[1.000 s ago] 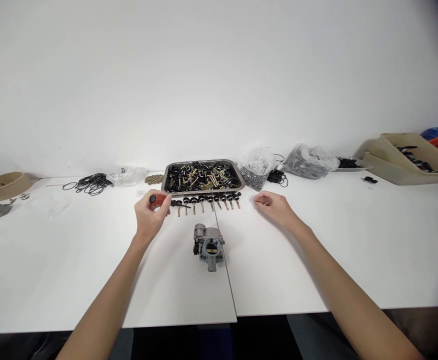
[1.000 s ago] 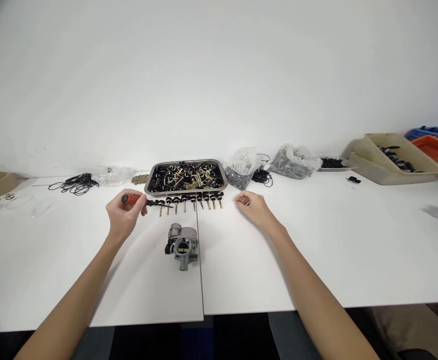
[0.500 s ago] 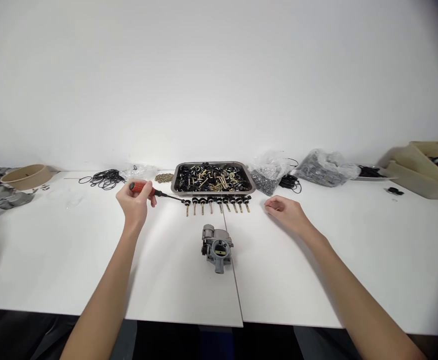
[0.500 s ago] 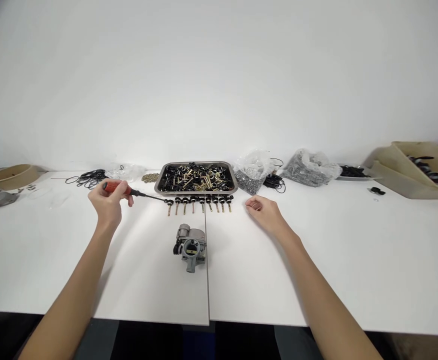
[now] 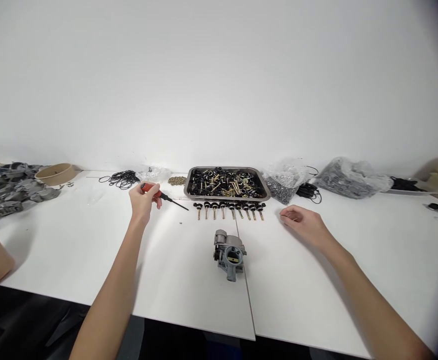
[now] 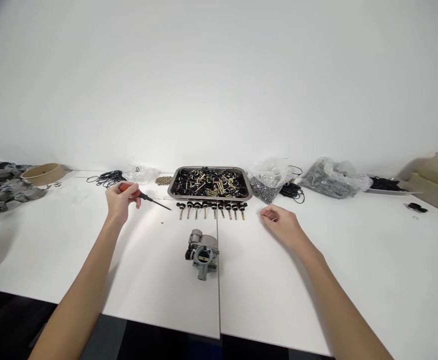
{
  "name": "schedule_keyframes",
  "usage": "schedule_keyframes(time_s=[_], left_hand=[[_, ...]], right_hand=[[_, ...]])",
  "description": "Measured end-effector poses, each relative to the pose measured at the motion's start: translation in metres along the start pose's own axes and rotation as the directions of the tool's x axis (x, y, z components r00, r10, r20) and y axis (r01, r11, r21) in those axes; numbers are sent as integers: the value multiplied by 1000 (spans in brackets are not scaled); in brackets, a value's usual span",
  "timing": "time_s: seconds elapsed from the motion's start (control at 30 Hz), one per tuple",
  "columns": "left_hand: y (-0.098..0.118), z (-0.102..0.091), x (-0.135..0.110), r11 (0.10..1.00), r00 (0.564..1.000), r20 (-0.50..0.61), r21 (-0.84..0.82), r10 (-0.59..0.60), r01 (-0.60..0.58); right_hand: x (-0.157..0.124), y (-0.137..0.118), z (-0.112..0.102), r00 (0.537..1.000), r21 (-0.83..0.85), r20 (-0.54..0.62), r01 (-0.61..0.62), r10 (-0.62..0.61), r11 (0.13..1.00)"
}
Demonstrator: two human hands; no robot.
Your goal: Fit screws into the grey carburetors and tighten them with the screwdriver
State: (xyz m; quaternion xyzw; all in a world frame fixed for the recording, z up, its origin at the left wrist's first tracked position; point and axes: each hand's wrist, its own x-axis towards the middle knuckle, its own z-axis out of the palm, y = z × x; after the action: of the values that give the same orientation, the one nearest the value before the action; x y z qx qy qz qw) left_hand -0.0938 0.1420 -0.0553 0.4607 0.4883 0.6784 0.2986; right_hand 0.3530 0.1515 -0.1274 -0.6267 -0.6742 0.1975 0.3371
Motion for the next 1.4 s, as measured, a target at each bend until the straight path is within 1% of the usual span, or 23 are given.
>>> schedule_keyframes(time_s=[0.1,0.23,0.37,0.53,0.67,1.0,1.2,1.4], left_hand=[[-2,-2,2,998,1000,8,-56,-19,19],[-7,-3,4,992,997,49,-109,-61,66],[-10,0,1,989,991,89,-99,-100,109],[-12,2,0,987,985,122,-87,-123,134],[-13,2,0,986,981,140,-78,-138,150],[-15,7,-3,987,971,188,-44,-146,156],[-15,8,-4,989,971,194,-25,-140,148],[-16,8,-3,988,971,192,-31,-143,152]], right_hand=[[0,0,0,1000,-20,-13,-6,6,1000],[0,-2,1,1000,-11,-21,-4,4,1000],[1,-1,1,1000,-5,-25,5,-5,1000],[3,4,3,999,-15,-27,-26,26,1000],[2,4,3,1000,-7,-24,6,-6,1000],[0,-4,0,999,-22,10,-32,32,999],[0,-1,2,1000,-7,0,-11,11,1000],[0,-2,1,1000,-12,3,-26,26,1000]])
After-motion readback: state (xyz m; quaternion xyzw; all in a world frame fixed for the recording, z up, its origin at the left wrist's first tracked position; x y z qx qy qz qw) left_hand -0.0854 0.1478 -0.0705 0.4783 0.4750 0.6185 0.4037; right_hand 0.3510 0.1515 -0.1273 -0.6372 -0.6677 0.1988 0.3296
